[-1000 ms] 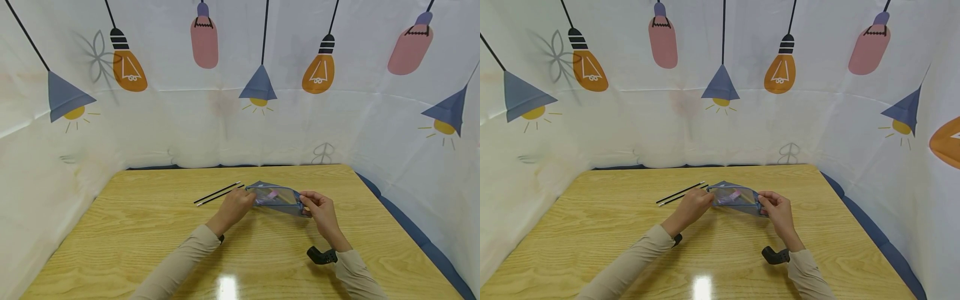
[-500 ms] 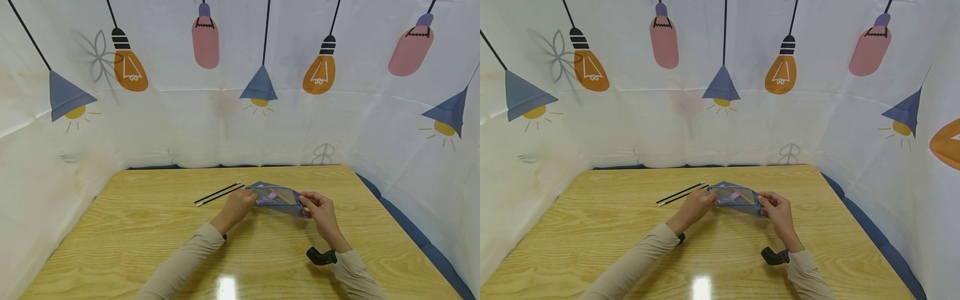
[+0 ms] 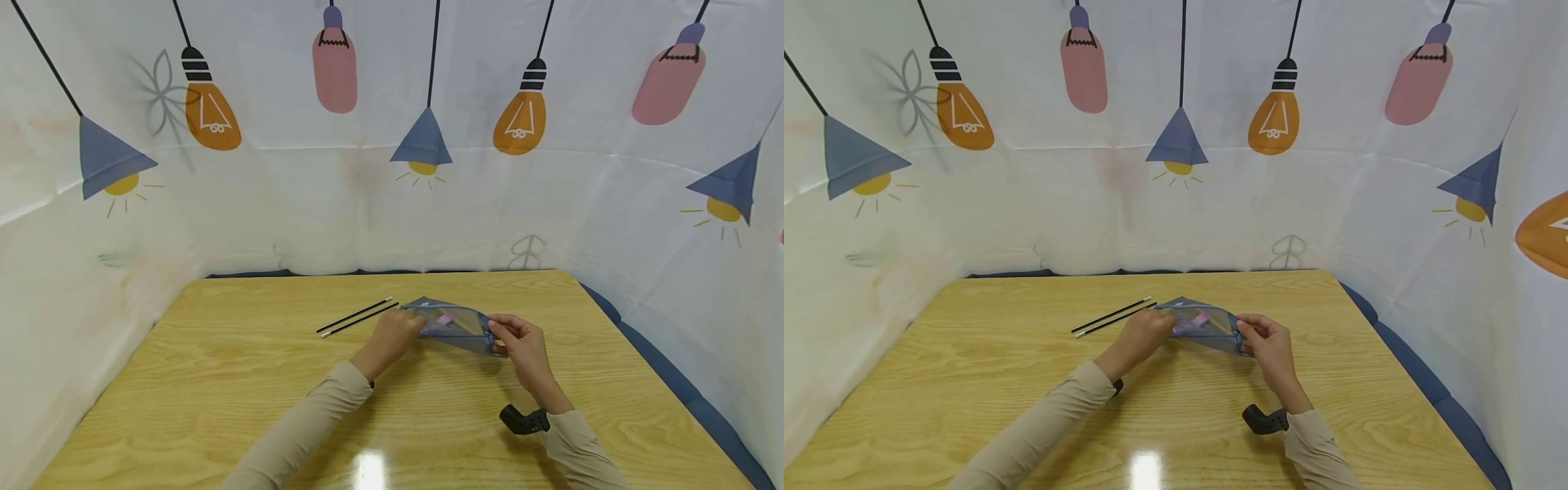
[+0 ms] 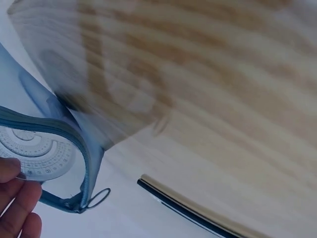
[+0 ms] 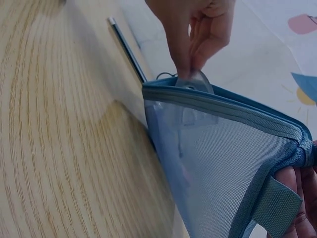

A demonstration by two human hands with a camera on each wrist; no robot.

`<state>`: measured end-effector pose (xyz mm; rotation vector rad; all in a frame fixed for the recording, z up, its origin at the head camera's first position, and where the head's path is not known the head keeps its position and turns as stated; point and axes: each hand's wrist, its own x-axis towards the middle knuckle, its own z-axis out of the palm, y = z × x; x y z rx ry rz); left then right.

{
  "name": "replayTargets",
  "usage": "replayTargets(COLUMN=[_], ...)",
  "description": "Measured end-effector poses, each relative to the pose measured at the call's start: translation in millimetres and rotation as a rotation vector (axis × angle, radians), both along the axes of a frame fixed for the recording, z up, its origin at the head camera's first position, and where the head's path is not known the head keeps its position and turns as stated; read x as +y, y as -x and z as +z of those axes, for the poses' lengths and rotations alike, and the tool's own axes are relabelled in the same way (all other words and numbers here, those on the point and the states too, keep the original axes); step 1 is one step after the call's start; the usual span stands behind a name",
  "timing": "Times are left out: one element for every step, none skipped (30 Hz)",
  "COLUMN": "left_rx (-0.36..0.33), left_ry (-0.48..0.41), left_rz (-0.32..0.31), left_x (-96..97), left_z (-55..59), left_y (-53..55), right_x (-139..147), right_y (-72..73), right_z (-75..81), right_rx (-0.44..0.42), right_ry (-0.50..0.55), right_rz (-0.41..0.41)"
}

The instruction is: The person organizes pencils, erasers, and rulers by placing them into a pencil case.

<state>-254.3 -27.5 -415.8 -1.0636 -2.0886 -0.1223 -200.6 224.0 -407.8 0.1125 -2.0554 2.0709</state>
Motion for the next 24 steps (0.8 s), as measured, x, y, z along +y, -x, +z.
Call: replayTargets(left_rx=[0.0,-0.007,-0.015,-0.019,-0.026,-0.035,-0.048,-0.053,-0.052,-0.05,-0.051,-0.05,-0.045,-0.043,-0.045,-0.049,-0.052,-0.056,-0.061,-0.069,-0.074,-0.08,-0.09,-0.101], left_ry=[0.01,0.022,0.035,0.047,0.062,0.073,0.082,0.093,0.101,0.105,0.108,0.11,0.116,0.12,0.123,0.127,0.132,0.136,0.138,0.139,0.139,0.142,0.14,0.14], left_rz=[0.001,0.002,0.007,0.011,0.016,0.02,0.024,0.033,0.042,0.048,0.051,0.055,0.06,0.063,0.066,0.068,0.071,0.076,0.079,0.084,0.089,0.091,0.095,0.099], left_x=[0.7,1.6,2.4,3.4,4.5,5.6,6.8,8.2,9.7,11.1,12.5,13.8,15.1,16.4,17.6,18.5,19.5,20.5,21.4,22.2,23.0,23.7,24.5,25.3], left_z=[1.3,2.2,3.3,3.9,4.7,5.3,5.6,5.7,5.8,5.8,5.9,5.4,5.3,5.2,5.1,4.9,4.8,4.9,5.5,5.5,5.7,5.8,5.8,5.9], left_y=[-0.6,-0.9,-1.5,-1.7,-2.0,-2.5,-2.7,-2.6,-2.6,-2.3,-2.2,-1.7,-1.3,-0.9,-0.6,-0.3,-0.1,-0.1,-0.4,-0.3,-0.4,-0.4,-0.2,0.0], right_x=[0,0,1,1,1,1,1,2,2,2,2,2,2,2,2,2,2,1,1,1,0,0,0,-1], right_y=[0.2,0.5,0.7,1.1,1.2,1.4,1.5,1.7,1.8,1.9,1.8,1.9,1.9,1.9,1.6,1.5,1.3,1.0,0.7,0.4,0.2,0.1,-0.1,-0.2], right_z=[0.0,-0.1,-0.2,-0.6,-0.8,-1.1,-1.4,-1.8,-2.0,-2.3,-2.4,-2.5,-2.7,-2.7,-2.5,-2.4,-2.2,-1.9,-1.6,-1.0,-0.6,-0.2,0.2,0.6], right_rx=[0.001,0.001,0.002,0.002,0.001,-0.001,-0.003,-0.005,-0.006,-0.007,-0.008,-0.009,-0.01,-0.01,-0.01,-0.01,-0.01,-0.01,-0.01,-0.011,-0.013,-0.015,-0.018,-0.022], right_ry=[0.0,-0.002,-0.005,-0.006,-0.007,-0.008,-0.01,-0.013,-0.014,-0.013,-0.016,-0.017,-0.02,-0.022,-0.025,-0.026,-0.028,-0.028,-0.029,-0.027,-0.027,-0.023,-0.023,-0.022], right_rz=[0.0,0.0,0.001,0.004,0.007,0.008,0.009,0.01,0.01,0.009,0.007,0.005,0.006,0.005,0.005,0.004,0.005,0.005,0.005,0.001,-0.001,-0.004,-0.007,-0.011])
